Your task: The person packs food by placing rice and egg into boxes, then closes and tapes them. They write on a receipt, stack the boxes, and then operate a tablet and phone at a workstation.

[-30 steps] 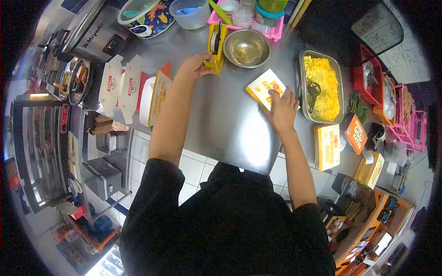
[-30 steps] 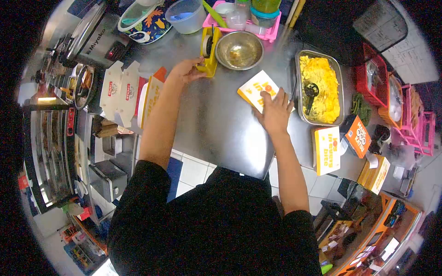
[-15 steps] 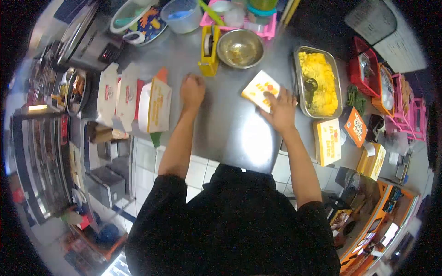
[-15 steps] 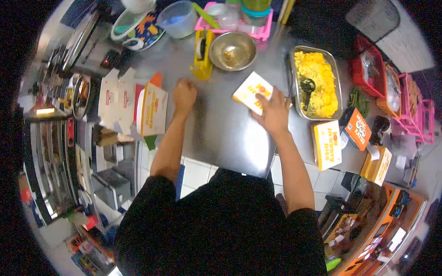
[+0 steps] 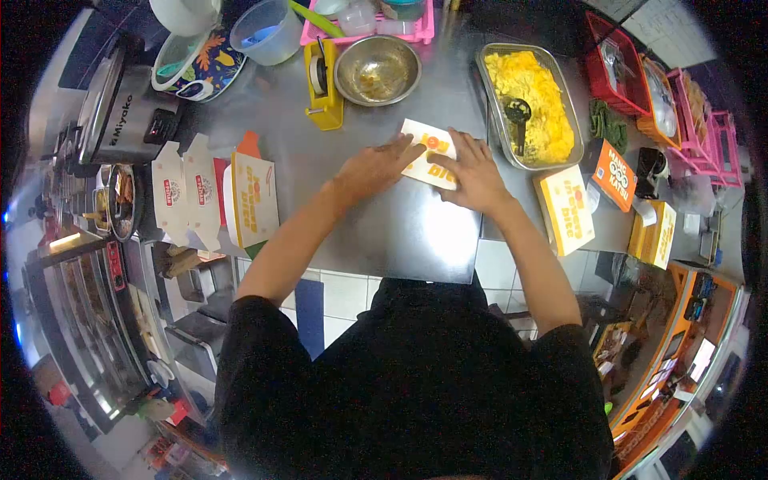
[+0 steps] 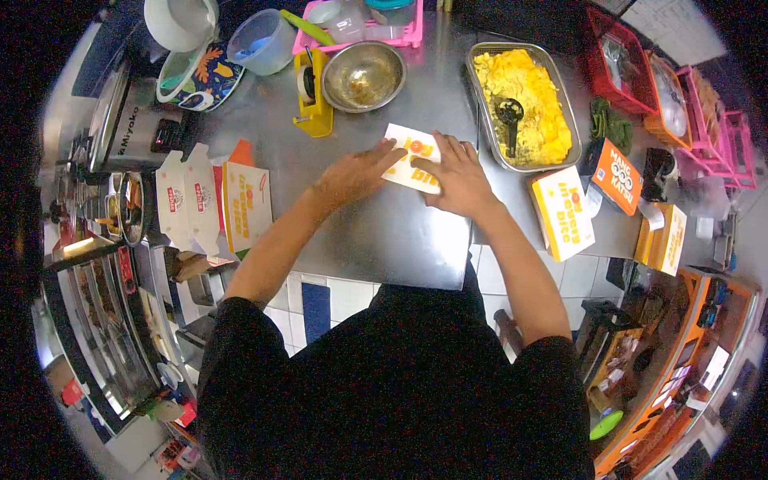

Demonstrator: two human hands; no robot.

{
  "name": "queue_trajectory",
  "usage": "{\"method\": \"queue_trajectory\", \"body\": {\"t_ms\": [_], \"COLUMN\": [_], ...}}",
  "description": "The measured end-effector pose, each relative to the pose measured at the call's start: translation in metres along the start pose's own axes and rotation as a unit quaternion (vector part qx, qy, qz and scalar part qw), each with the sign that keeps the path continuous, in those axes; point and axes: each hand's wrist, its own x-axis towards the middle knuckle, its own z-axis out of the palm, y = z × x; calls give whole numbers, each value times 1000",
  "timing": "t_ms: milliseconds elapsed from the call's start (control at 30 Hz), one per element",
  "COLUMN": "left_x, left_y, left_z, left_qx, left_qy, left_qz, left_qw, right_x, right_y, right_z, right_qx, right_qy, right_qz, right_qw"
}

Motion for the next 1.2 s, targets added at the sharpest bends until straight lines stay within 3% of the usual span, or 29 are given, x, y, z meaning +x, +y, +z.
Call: {"method": "queue_trajectory", "body": {"t_ms": [67,167,233,267,300,333,367,433,467,533,667,733,767,833,1000,1033,1067,1100,1133,1167,1200], "left_x": [2,3,1,0,-1,1,6,11,8,7,5,4,4,-2,-5,-5,-12,-12,-22,-27,-30], "left_y": [1,11,54,69,83,92,98,104,103,106,112,102,97,88,53,54,58,70,60,64,68], "left_z": [-4,-14,-44,-34,-16,1,12,30,41,51,56,73,78,85,122,129,121,107,110,112,109], "left_qx": [23,53,109,111,-155,-408,-408,-530,-530,-574,-512,-433,-432,-201,-17,-13,-37,-133,-90,-76,-92], "left_qy": [-14,61,273,271,270,245,244,186,187,167,183,224,224,305,275,254,269,274,167,257,255], "left_qz": [-15,18,-25,-23,-157,-279,-279,-387,-386,-447,-452,-407,-403,-273,-215,-260,-196,-232,-258,-211,-224], "left_qw": [1000,997,956,956,937,834,835,731,731,666,707,772,775,890,937,931,942,924,947,940,936], "right_x": [-4,-7,-7,-7,-8,-9,-9,-10,-9,-7,-12,-8,-7,-8,21,24,22,18,11,-2,-16], "right_y": [4,6,6,7,7,7,8,8,8,8,7,10,11,5,-13,-13,-8,-8,-13,-16,-17], "right_z": [2,7,9,10,11,11,12,13,14,11,15,12,10,4,2,5,8,15,2,-20,-45], "right_qx": [-1,-4,-2,3,7,9,13,16,18,19,26,20,13,8,28,34,88,53,52,100,159], "right_qy": [7,27,43,52,61,61,69,79,76,76,70,72,54,38,-84,-91,-80,-32,-22,9,27], "right_qz": [0,-6,-5,-7,-8,-6,-12,-19,-16,-10,-7,-11,-10,-5,75,91,69,80,114,150,191], "right_qw": [1000,1000,999,999,998,998,997,997,997,997,997,997,998,999,993,991,991,995,992,984,968]}}
